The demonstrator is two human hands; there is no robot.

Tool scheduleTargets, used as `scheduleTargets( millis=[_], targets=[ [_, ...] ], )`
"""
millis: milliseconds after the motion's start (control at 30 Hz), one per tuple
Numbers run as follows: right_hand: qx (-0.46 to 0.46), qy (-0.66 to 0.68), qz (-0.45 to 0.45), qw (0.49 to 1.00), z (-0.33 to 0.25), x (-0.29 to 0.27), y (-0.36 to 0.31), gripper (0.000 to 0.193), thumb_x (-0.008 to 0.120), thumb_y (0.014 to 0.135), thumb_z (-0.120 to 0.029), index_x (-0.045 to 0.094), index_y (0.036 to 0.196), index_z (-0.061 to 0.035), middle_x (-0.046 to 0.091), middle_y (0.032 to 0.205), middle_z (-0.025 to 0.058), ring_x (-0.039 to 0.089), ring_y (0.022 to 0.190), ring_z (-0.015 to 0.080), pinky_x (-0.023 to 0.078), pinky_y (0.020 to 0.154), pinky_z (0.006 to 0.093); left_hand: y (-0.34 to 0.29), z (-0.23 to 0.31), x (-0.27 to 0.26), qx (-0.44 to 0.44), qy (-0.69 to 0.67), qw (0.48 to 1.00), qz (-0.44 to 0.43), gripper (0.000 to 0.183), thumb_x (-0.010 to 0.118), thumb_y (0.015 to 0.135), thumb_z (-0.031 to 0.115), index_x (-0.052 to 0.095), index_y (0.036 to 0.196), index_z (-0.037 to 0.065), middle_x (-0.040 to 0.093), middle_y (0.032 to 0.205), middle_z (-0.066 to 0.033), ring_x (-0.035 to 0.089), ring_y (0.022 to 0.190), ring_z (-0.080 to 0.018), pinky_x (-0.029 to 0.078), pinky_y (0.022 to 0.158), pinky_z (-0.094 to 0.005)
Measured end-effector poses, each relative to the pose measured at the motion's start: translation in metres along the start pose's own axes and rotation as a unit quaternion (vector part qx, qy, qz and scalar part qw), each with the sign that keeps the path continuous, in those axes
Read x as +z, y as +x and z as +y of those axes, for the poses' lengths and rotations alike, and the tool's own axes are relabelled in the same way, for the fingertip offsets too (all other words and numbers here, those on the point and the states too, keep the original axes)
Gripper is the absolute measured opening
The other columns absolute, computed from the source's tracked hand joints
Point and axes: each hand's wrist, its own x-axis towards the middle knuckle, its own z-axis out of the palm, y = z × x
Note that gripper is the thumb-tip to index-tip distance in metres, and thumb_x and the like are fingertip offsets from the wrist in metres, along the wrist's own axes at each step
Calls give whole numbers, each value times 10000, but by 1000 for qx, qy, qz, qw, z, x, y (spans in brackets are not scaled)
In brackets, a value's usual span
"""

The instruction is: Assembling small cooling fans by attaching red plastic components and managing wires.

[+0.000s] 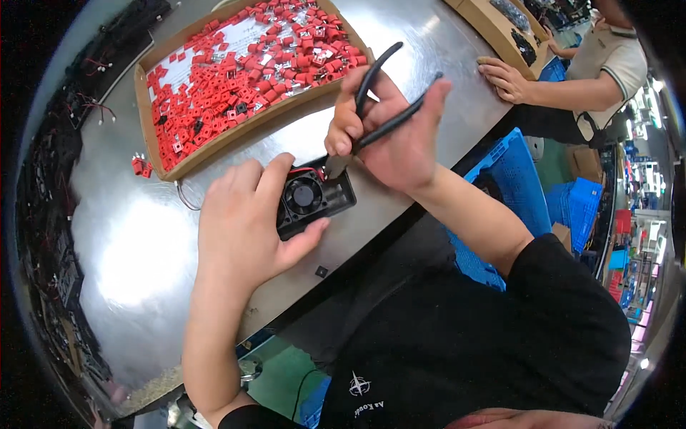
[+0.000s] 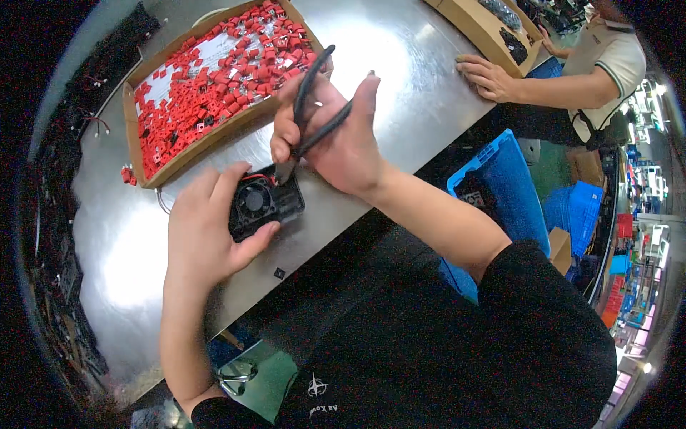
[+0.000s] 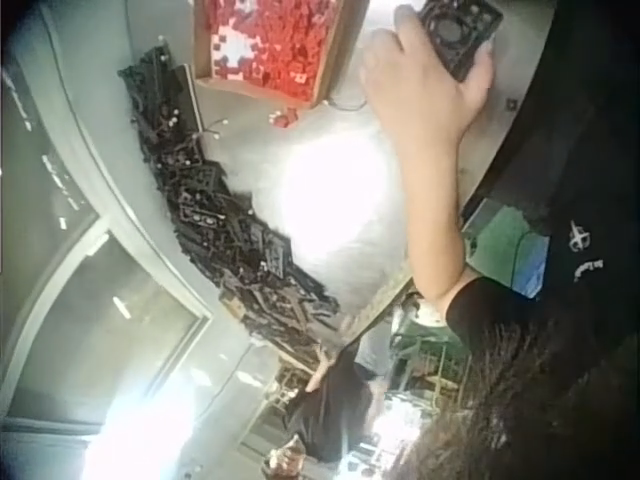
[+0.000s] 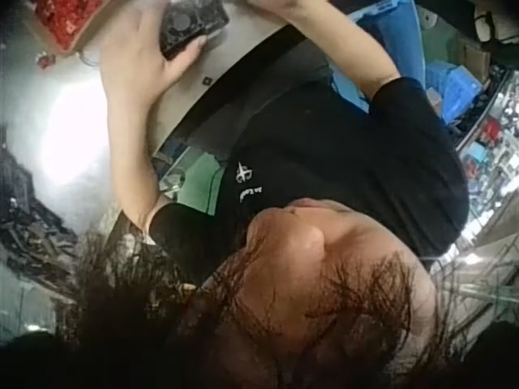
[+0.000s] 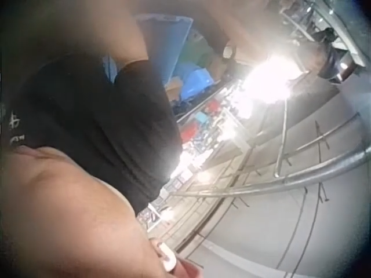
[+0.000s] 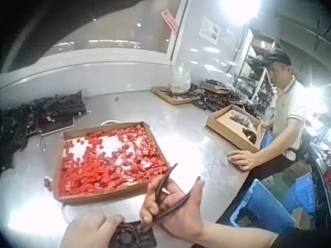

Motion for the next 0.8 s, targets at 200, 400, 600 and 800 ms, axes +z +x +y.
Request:
scheduleTargets(
  millis=[200,400,600,800],
  targets=[
    [12,-193,-84,977,-29,-33,-25,769,772,858,-669,512,1258,-64,581,1093,125,608,948,192,519,800,294,-1,-6,-16,26,-26,997,-61,773,853,694,554,648,1269,81,618,995,-158,626,955,-412,492,847,-478],
    [85,-299,-98,945,-64,-50,-55,887,951,698,-575,537,1271,-38,576,1008,73,569,837,110,440,664,222,2,-13,-20,100,-42,992,-64,755,875,642,492,654,1236,81,592,947,-130,613,926,-369,489,834,-465],
    [60,-253,-186,948,-59,-55,-67,902,1057,616,-359,541,1310,-103,622,1046,124,647,847,149,434,597,218,3,-10,-18,138,-62,986,-70,726,872,639,472,649,1220,97,588,942,-123,612,915,-375,487,834,-464],
    [-58,-264,-143,952,-38,-53,-94,800,1021,664,-390,545,1233,-91,608,1068,124,597,785,127,429,596,223,5,-4,-16,134,-54,986,-84,710,862,655,491,656,1217,108,575,929,-123,608,905,-365,474,825,-460]
  ],
)
